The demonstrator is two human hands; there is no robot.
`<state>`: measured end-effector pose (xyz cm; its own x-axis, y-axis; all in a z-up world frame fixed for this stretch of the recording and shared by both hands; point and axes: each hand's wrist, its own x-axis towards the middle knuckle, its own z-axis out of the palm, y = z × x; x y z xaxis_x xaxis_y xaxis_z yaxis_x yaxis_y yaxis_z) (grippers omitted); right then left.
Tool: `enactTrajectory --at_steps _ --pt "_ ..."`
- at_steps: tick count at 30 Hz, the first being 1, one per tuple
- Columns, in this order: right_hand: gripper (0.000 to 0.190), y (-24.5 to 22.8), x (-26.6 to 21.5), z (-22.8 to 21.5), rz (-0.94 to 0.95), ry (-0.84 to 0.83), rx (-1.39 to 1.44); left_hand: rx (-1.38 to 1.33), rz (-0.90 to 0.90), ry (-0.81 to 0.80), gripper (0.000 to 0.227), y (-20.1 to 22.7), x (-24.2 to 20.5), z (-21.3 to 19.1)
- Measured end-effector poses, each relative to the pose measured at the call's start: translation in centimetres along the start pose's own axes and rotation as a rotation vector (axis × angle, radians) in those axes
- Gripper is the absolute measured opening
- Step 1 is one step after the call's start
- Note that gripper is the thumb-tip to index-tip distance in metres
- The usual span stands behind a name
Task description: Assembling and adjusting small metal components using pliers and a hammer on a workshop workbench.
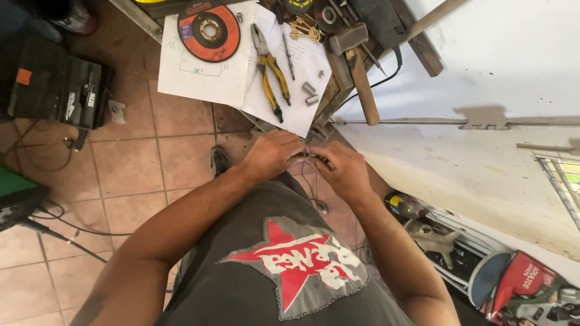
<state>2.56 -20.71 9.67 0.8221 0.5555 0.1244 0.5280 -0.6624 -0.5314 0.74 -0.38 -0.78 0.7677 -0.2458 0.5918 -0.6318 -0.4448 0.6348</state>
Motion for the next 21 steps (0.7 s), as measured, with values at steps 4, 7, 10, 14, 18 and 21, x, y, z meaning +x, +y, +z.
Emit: enactTrajectory --at_steps 4,7,10,14,18,21 --pt "0.019 -0.7 0.9 0.2 -0.196 -0.008 -0.178 0.028 0.005 0.0 0.023 -0.3 -0.4 0.6" --pt "0.015 -1.5 1.6 -0.5 -0.233 -0.041 -0.254 0.02 -0.005 0.007 0.022 0.1 -0.3 0.3" --pt "0.013 -1.1 2.3 -0.7 -0.27 -0.102 -0.313 0.029 -0.02 0.006 0.021 0.5 0.1 -0.2" --pt "0.014 -0.8 2.4 -0.7 -0.271 -0.172 -0.314 0.049 -0.032 -0.015 0.024 0.5 -0.3 0.2" --pt "0.013 -1.3 3.1 -1.3 -0.2 -0.21 -0.176 0.04 -0.042 0.008 0.023 0.6 0.0 -0.3" --pt "0.016 -1.0 2.7 -1.1 -0.184 -0.218 -0.121 0.051 -0.043 0.0 0.024 0.1 -0.6 0.2"
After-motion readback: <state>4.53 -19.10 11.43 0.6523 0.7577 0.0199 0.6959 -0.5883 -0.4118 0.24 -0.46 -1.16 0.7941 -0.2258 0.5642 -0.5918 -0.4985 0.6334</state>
